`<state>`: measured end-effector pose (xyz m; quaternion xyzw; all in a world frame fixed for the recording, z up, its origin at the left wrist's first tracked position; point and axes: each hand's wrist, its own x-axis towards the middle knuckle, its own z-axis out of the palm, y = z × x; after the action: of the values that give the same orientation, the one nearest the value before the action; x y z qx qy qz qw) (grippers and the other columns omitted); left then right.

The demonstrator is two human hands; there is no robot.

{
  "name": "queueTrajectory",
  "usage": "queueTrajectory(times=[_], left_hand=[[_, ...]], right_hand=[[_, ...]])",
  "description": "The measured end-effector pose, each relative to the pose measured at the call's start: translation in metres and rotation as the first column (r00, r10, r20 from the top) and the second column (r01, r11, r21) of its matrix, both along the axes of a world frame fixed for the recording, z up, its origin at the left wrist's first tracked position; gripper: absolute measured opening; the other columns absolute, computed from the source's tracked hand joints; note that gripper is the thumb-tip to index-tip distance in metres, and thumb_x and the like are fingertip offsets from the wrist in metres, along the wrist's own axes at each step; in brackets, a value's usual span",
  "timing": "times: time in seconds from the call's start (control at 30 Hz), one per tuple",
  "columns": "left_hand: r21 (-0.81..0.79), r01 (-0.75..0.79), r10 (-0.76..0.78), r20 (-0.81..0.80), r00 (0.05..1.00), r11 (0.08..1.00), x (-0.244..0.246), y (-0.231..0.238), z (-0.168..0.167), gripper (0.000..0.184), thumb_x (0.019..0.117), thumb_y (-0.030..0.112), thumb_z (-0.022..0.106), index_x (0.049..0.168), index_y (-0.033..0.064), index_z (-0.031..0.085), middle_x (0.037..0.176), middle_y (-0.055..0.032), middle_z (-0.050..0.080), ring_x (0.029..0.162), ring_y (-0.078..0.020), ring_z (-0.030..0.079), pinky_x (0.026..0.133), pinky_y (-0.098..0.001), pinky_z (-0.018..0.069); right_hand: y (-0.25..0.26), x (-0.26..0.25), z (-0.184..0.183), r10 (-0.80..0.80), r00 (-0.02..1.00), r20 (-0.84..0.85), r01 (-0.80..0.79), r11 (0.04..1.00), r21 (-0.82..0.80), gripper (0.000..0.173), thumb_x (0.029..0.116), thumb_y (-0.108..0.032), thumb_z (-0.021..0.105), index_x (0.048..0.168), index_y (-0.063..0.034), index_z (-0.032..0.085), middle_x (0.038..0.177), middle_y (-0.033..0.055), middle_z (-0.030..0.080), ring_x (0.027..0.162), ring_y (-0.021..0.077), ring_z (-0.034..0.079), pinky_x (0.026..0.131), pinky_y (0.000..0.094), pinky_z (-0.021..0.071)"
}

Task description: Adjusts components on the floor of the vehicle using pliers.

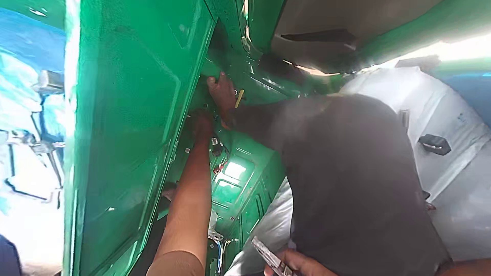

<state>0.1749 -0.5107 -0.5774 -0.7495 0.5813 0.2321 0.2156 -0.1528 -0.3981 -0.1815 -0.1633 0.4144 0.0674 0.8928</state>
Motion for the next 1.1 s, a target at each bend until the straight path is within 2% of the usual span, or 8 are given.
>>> queueTrajectory(times=[0.07,0.13,0.23,0.37,0.47,0.67,0.97,1.1], left_hand=[[0.000,0.011,-0.011,-0.002,1.000,1.000,0.001,-0.002,-0.006,0.031,0.0936,0.018,0.070,0.124,0.0096,0.071,0.149,-0.0171,0.052,0.141,-0.0457,0.041,0.110,-0.0701,0.0365],[0.009,0.049,-0.049,-0.022,0.999,0.999,0.006,-0.003,-0.011,0.031,0.0972,0.022,0.066,0.125,0.0082,0.070,0.146,-0.0215,0.053,0.141,-0.0472,0.041,0.113,-0.0690,0.0338],[-0.006,0.124,-0.124,-0.075,0.989,0.992,0.013,-0.007,-0.014,0.029,0.1006,0.020,0.061,0.122,0.0020,0.070,0.140,-0.0259,0.055,0.136,-0.0486,0.045,0.112,-0.0664,0.0365],[0.067,0.112,-0.102,-0.135,0.986,0.991,0.010,-0.013,0.003,0.027,0.1011,0.012,0.058,0.115,-0.0095,0.066,0.149,-0.0270,0.047,0.132,-0.0492,0.050,0.107,-0.0652,0.0431],[0.097,0.110,-0.097,-0.123,0.988,0.989,0.008,-0.013,0.003,0.024,0.1000,0.007,0.059,0.114,-0.0104,0.066,0.153,-0.0249,0.043,0.126,-0.0481,0.056,0.099,-0.0639,0.0511],[0.102,0.103,-0.082,-0.190,0.978,0.989,0.013,-0.005,0.006,0.026,0.1010,0.008,0.058,0.114,-0.0132,0.064,0.146,-0.0327,0.045,0.118,-0.0518,0.060,0.096,-0.0664,0.0516],[-0.055,0.039,-0.050,-0.203,0.978,0.998,0.025,0.009,0.039,0.030,0.1058,0.015,0.049,0.118,-0.0100,0.060,0.139,-0.0317,0.048,0.110,-0.0488,0.064,0.089,-0.0638,0.0552],[-0.165,-0.009,-0.025,-0.205,0.978,0.986,0.025,0.024,0.071,0.030,0.1054,0.012,0.049,0.120,-0.0119,0.060,0.138,-0.0341,0.050,0.122,-0.0501,0.058,0.101,-0.0629,0.0486]], right_hand=[[-0.007,0.007,-0.003,0.014,1.000,-0.016,-0.014,0.999,-0.036,0.041,0.0912,0.010,0.059,0.130,0.0195,0.050,0.116,0.0277,0.060,0.095,0.0199,0.060,0.082,0.0238,0.0515],[-0.009,0.008,-0.005,0.027,1.000,-0.012,-0.028,0.998,-0.057,0.042,0.0913,0.010,0.059,0.131,0.0200,0.050,0.120,0.0299,0.059,0.097,0.0219,0.061,0.082,0.0241,0.0518],[-0.011,0.009,-0.006,0.027,1.000,-0.008,-0.027,0.998,-0.062,0.043,0.0913,0.010,0.059,0.132,0.0202,0.049,0.123,0.0314,0.058,0.100,0.0237,0.062,0.083,0.0251,0.0524],[-0.012,0.011,-0.007,0.031,1.000,0.003,-0.031,0.995,-0.100,0.043,0.0908,0.012,0.058,0.132,0.0206,0.050,0.126,0.0339,0.057,0.104,0.0272,0.062,0.086,0.0268,0.0525],[-0.015,0.012,-0.008,0.056,0.998,-0.002,-0.055,0.992,-0.118,0.042,0.0905,0.013,0.057,0.132,0.0205,0.050,0.124,0.0333,0.058,0.102,0.0268,0.062,0.086,0.0268,0.0525],[-0.010,0.010,-0.008,0.041,0.999,-0.002,-0.041,0.992,-0.123,0.041,0.0913,0.012,0.058,0.131,0.0214,0.051,0.126,0.0337,0.058,0.104,0.0268,0.062,0.087,0.0261,0.0522],[-0.012,0.011,-0.009,0.084,0.996,-0.011,-0.084,0.984,-0.154,0.040,0.0919,0.011,0.058,0.130,0.0211,0.052,0.118,0.0317,0.061,0.095,0.0239,0.062,0.082,0.0251,0.0522],[-0.008,0.008,-0.008,0.082,0.997,-0.008,-0.082,0.994,-0.071,0.046,0.0886,0.011,0.062,0.132,0.0193,0.050,0.108,0.0270,0.061,0.079,0.0194,0.059,0.069,0.0251,0.0523]])
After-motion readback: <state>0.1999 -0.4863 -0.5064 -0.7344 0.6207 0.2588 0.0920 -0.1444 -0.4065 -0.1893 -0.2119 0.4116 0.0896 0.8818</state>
